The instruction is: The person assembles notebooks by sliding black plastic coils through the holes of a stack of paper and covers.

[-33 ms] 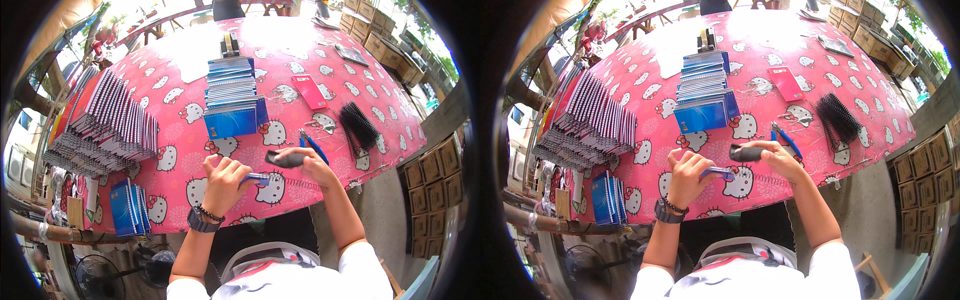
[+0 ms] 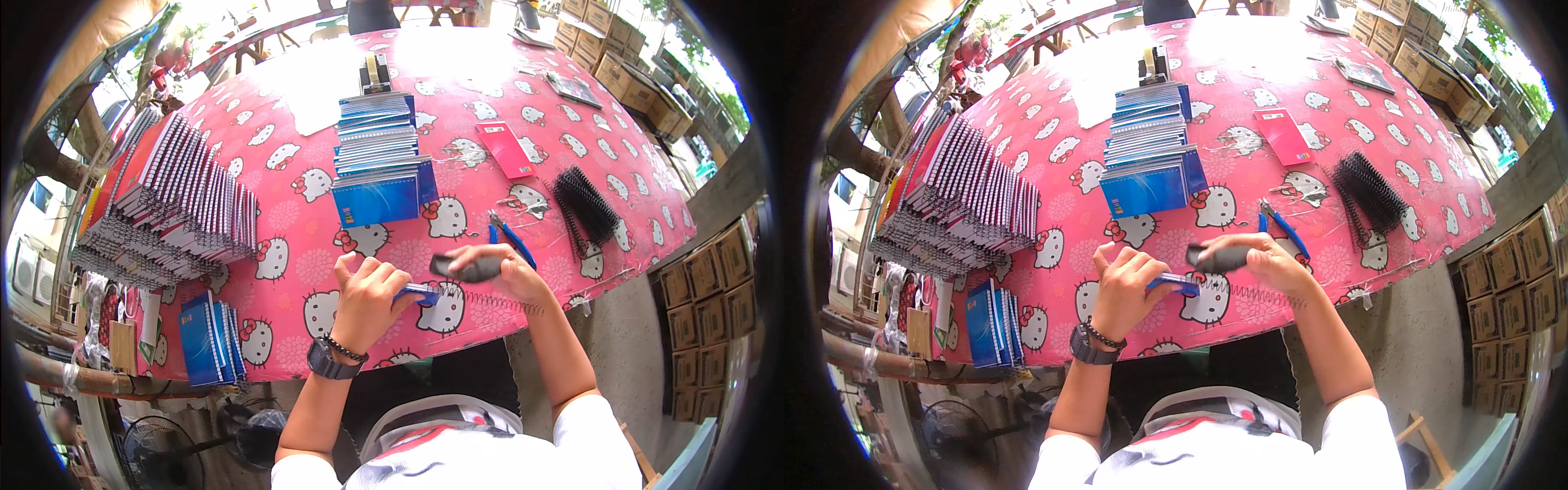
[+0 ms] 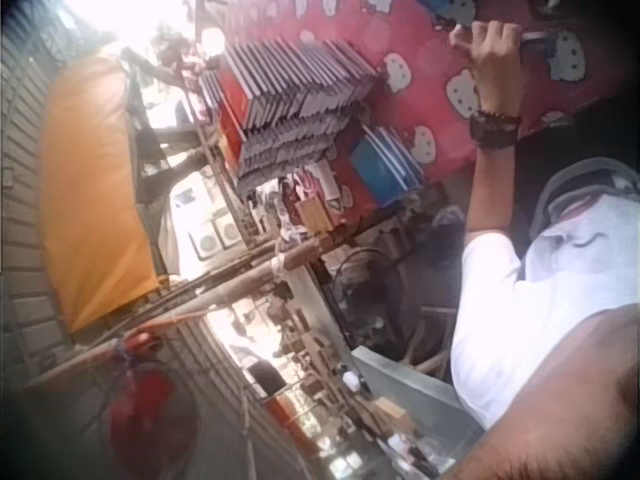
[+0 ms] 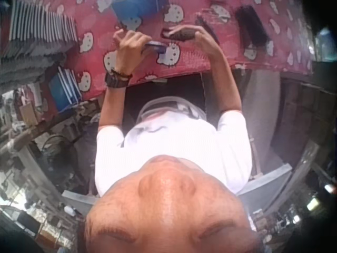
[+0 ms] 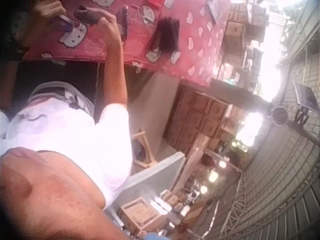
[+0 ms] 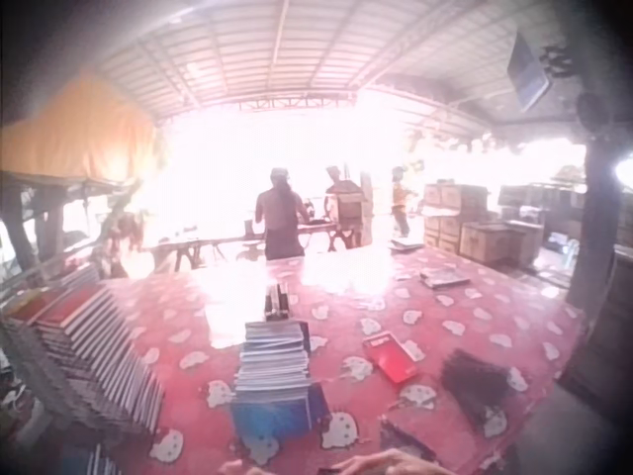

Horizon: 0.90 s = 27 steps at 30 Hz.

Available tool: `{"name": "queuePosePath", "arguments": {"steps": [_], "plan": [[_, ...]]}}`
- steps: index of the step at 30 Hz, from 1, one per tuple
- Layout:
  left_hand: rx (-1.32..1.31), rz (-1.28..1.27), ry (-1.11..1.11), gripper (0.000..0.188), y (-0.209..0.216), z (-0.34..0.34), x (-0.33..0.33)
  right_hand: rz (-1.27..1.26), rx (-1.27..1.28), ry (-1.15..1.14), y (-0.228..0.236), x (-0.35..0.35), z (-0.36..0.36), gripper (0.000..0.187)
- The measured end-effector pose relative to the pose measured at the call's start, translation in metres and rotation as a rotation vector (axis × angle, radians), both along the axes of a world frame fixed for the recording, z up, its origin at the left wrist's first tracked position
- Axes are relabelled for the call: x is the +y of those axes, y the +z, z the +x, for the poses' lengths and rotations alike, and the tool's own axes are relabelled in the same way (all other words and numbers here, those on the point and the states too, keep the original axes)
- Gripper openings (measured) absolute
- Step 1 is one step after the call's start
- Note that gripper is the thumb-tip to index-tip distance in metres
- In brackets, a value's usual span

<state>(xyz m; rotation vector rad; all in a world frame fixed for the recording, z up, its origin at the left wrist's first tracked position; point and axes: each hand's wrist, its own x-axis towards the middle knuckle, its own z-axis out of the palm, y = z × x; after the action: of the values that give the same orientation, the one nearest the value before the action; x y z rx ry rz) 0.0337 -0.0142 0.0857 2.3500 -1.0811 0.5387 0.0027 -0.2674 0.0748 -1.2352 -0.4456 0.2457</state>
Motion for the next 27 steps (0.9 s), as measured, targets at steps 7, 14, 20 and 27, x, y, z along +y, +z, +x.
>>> {"name": "queuePosePath", "arguments": {"steps": [7,14,20,27], "plan": [[0.088,-0.005,0.010,0.039,-0.002,0.002,-0.002,0.005,0.025,0.040,0.022,0.012,0.006,0.041],[0.077,-0.057,0.052,0.079,-0.005,0.000,0.000,-0.074,-0.027,0.171,0.020,0.013,0.025,0.044],[0.088,-0.314,0.157,0.091,-0.007,-0.001,0.008,-0.217,-0.043,-0.108,0.004,0.014,0.027,0.036],[0.945,-0.828,-0.174,0.047,-0.058,0.021,0.023,-0.462,0.006,-0.101,0.008,0.021,0.030,0.035]]}}
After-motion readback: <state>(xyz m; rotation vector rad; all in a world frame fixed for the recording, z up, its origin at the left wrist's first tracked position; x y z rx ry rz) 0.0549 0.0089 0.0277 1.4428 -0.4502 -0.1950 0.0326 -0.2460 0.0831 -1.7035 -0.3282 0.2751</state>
